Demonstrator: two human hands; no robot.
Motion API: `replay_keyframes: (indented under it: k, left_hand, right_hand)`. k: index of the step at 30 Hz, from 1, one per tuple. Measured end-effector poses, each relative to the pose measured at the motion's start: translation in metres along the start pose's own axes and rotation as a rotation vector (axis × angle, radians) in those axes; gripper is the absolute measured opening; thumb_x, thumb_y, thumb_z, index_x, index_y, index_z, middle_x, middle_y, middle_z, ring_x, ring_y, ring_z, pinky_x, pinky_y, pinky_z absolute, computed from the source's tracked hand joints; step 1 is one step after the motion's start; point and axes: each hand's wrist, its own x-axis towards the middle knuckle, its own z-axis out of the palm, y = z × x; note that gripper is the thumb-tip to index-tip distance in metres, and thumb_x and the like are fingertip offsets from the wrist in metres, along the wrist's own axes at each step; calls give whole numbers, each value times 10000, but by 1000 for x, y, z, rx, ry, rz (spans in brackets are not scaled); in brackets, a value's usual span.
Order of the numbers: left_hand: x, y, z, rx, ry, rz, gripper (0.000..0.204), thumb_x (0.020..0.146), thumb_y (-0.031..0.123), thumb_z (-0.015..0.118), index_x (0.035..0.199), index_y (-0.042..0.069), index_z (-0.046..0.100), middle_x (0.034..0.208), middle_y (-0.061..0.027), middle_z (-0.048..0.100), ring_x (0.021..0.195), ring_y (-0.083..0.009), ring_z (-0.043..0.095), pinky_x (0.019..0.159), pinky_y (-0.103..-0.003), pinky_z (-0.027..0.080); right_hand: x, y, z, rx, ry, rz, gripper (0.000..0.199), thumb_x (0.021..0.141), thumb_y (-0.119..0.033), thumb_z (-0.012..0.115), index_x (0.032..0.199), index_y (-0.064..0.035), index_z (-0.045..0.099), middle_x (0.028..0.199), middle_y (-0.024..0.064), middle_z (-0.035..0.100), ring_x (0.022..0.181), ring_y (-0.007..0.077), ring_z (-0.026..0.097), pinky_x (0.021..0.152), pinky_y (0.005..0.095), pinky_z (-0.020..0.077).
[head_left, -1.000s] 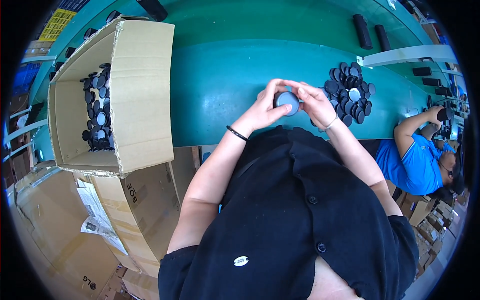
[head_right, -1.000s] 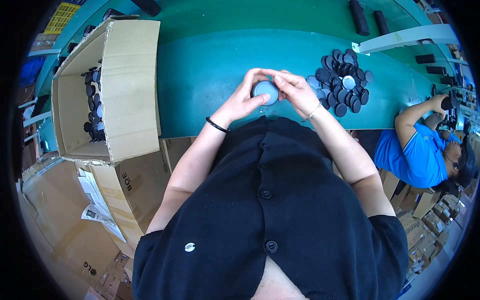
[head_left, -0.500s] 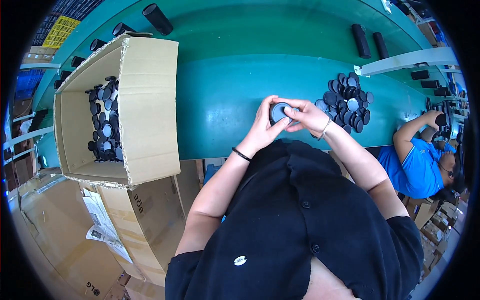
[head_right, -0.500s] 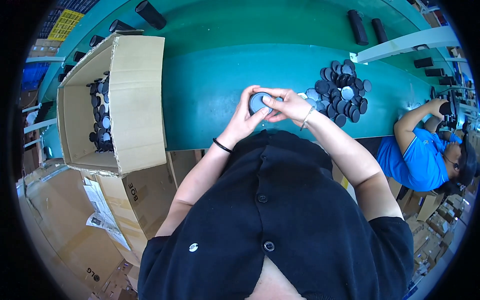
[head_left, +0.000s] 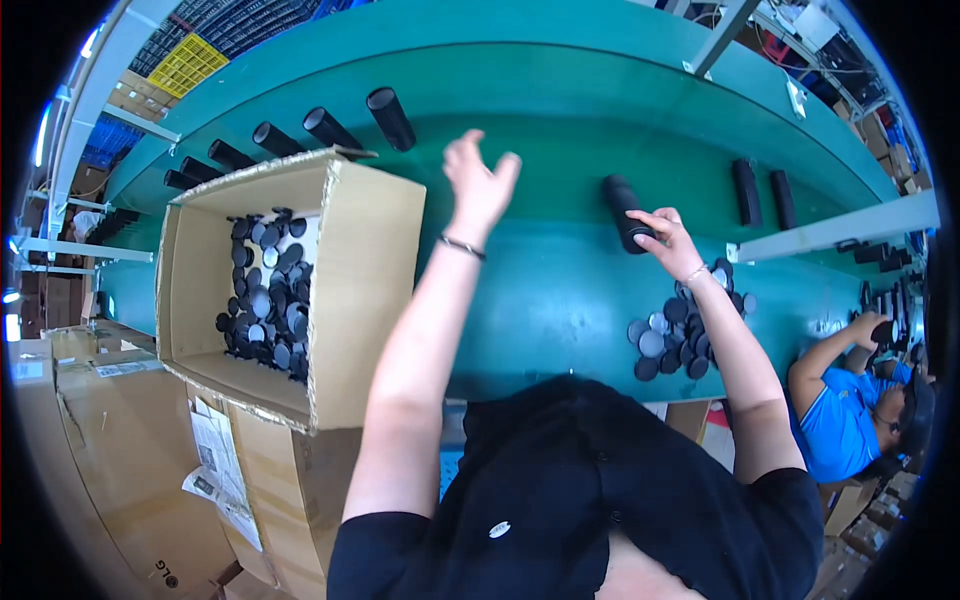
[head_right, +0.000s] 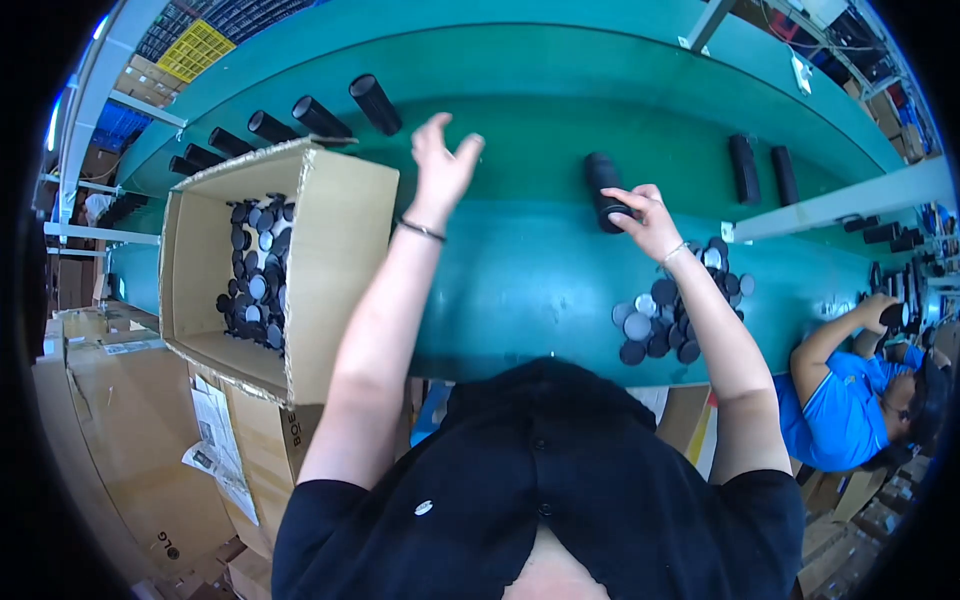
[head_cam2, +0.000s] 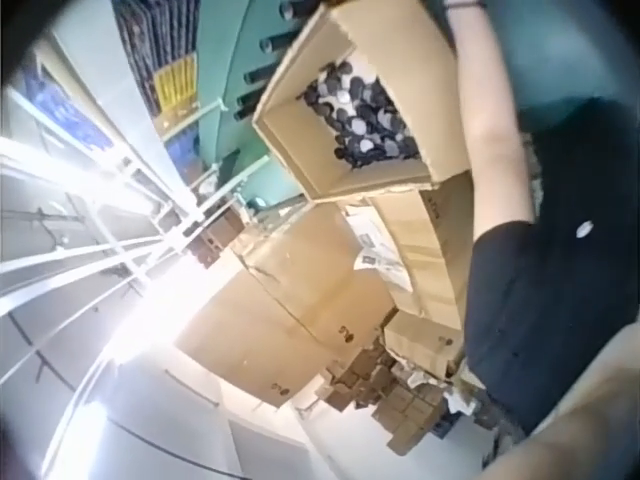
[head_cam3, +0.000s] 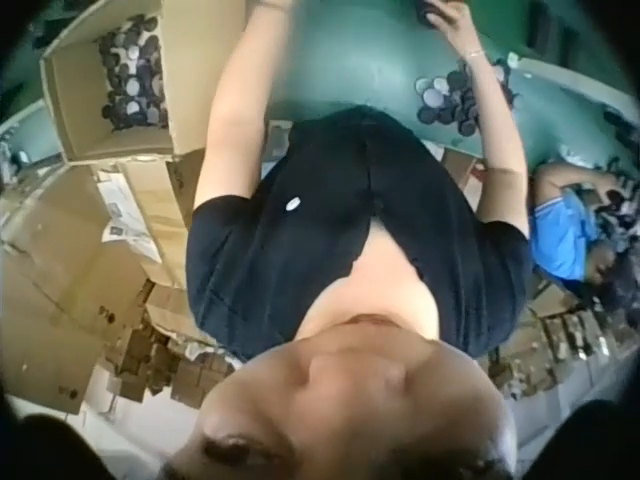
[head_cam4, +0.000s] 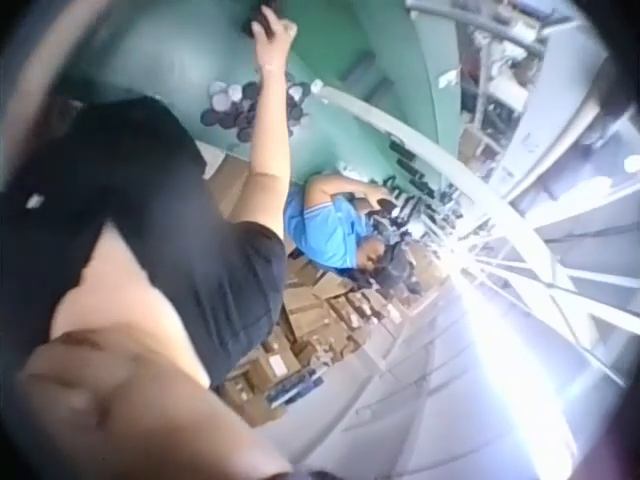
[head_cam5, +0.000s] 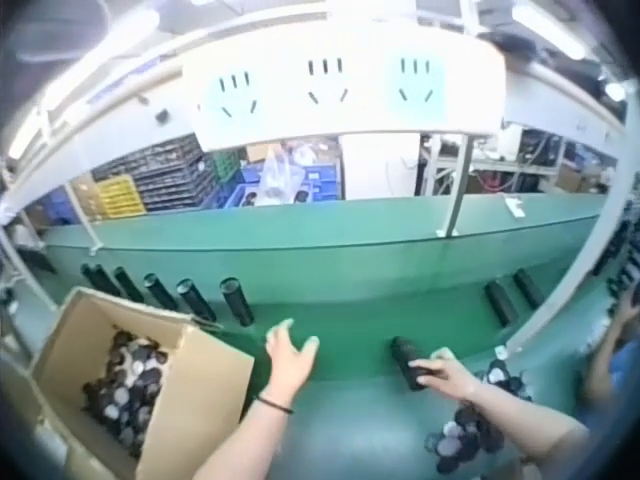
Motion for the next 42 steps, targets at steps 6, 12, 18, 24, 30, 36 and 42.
replay_keyframes:
  k: [6, 12, 18, 24, 30, 36, 42]
  left_hand:
    - [130, -43, -44, 558, 65, -350, 780, 698, 314, 702, 1336, 51, 340, 1372, -157, 309, 1212, -369, 337, 933, -485, 413]
    - [176, -150, -59, 790, -76, -239, 722, 743, 264, 680, 1366, 121, 343, 1374, -205, 352, 1228, -385, 391, 953, -486, 422]
    - [143, -61, -30, 750, -243, -70, 561, 708, 244, 730, 1191, 55, 517, 1140, -199, 514, 963, -397, 587, 823, -436, 509]
    - [-32, 44, -17, 433, -369, 161, 532, 716, 256, 724, 1183, 82, 539, 1098, -187, 509, 943, -376, 599, 782, -438, 515]
    - [-149, 82, -27, 349, -603, 112, 569, 716, 243, 734, 1227, 102, 526, 1157, -140, 510, 969, -349, 594, 774, -430, 516]
    - [-187, 43, 5, -502, -444, 11, 592, 688, 140, 779, 1216, 57, 525, 1158, -98, 523, 1045, -210, 566, 851, -356, 486]
    - [-194, 37, 15, -703, -558, -265, 591, 673, 95, 791, 1201, 43, 531, 1216, -83, 514, 1088, -157, 526, 925, -322, 436]
  right_hand:
    - [46, 95, -29, -498, 245, 209, 498, 743, 14, 658, 1181, -219, 617, 1230, 176, 398, 1098, 359, 500, 910, 375, 448]
    - [30, 101, -33, -610, 303, 6, 455, 740, 19, 654, 1161, -151, 621, 1191, 172, 493, 1020, 361, 548, 859, 405, 476]
    - [-54, 80, -2, -339, -321, 277, 420, 677, -88, 736, 1079, -91, 616, 1057, 119, 590, 1055, 311, 522, 864, 408, 446]
    - [-117, 36, 56, -627, -116, 283, 510, 607, -180, 795, 1067, -107, 586, 1029, 86, 578, 1005, 292, 505, 869, 407, 392]
    - [-132, 52, 73, -525, 78, 289, 551, 595, -220, 798, 1088, -111, 578, 1033, 80, 555, 1037, 289, 474, 900, 414, 334]
    - [-118, 68, 87, -360, 338, 143, 515, 646, -244, 763, 1110, -117, 578, 1042, 94, 586, 1076, 280, 474, 918, 393, 328]
    - [-90, 66, 91, -374, 543, 139, 547, 651, -261, 769, 1140, -106, 579, 1012, 97, 604, 960, 240, 542, 857, 350, 402]
